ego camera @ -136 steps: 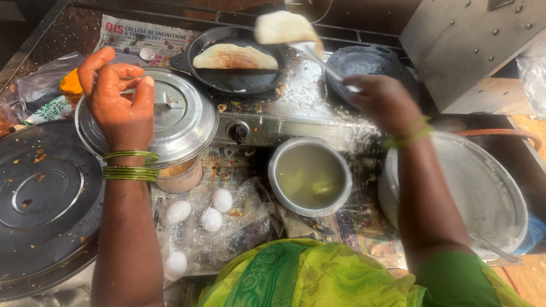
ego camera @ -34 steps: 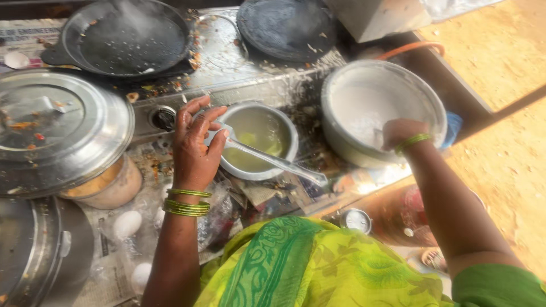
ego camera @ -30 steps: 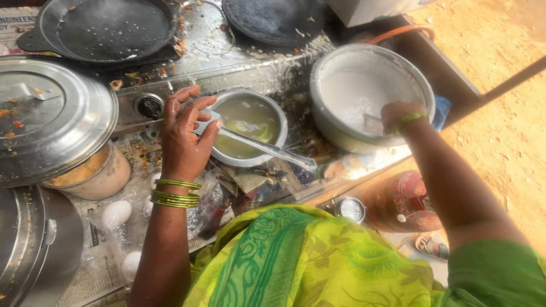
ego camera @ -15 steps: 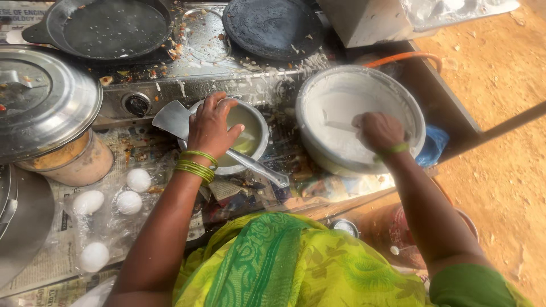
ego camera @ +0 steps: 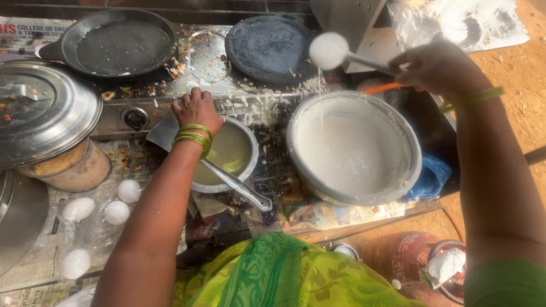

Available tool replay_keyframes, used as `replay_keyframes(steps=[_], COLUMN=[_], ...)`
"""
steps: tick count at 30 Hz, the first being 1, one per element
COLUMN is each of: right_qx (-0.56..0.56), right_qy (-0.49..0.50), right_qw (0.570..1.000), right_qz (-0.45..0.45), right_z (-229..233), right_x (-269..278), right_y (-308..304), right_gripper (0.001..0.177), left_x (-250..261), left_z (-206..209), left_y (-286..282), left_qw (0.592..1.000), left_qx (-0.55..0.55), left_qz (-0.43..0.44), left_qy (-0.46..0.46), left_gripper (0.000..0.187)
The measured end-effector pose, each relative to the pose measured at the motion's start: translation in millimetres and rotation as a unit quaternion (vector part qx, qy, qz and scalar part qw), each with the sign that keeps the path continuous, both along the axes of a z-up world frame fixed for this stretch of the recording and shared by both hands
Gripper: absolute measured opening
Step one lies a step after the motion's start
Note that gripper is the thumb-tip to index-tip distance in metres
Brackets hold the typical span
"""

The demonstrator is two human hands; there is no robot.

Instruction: The person prepares dosa batter, pours it onto hot pans, spreads it into thin circles, adds oil, and flips the cooking dosas. They remove finished dosas to a tray and continue the cycle with fresh batter.

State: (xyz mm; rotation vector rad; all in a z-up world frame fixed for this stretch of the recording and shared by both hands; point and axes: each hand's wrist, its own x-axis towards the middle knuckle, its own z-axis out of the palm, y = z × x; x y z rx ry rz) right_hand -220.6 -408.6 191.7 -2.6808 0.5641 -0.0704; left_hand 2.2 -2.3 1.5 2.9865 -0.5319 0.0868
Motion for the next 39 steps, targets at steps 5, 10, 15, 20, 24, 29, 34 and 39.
replay_keyframes(steps=[5,10,15,20,24,29,34,39], right_qx=[-0.316,-0.269,0.222,0.097,0.046,0.231,0.018,0.072], right_qy=[-0.114,-0.189,-0.094,-0.061,0.002,-0.048,-0.063,0.058], right_qw=[0.941,0.944,0.970,0.993,0.998,0.968,0.995,0.995], right_qz=[0.031,-0.027,-0.040,0.032,0.049,-0.088,0.081,-0.026], right_z=[-44,-94,-122,-150,-145,-128,-133,-123], right_x=[118,164,188,229,168,175,228,131], right_y=[44,48,17,54,54,34,72,60], right_gripper=[0.015,0.013,0.025,0.032,0.031,0.036,0.029,0.037], left_x=[5,-1,-4,5,15,15,11,14], left_z=[6,17,22,3,-2,5,12,15], left_y=[0,2,3,-4,-13,-6,-7,-9], left_qw=[0.999,0.998,0.998,1.000,1.000,1.000,1.000,1.000], left_qx=[0.035,0.035,0.027,0.020,0.013,0.015,0.022,0.025], left_qz=[0.004,0.010,0.012,0.018,0.010,0.003,0.008,0.008], left_qy=[-0.018,0.049,0.056,-0.005,-0.011,-0.003,-0.003,-0.007], left_gripper=[0.062,0.068,0.065,0.037,0.031,0.034,0.032,0.034])
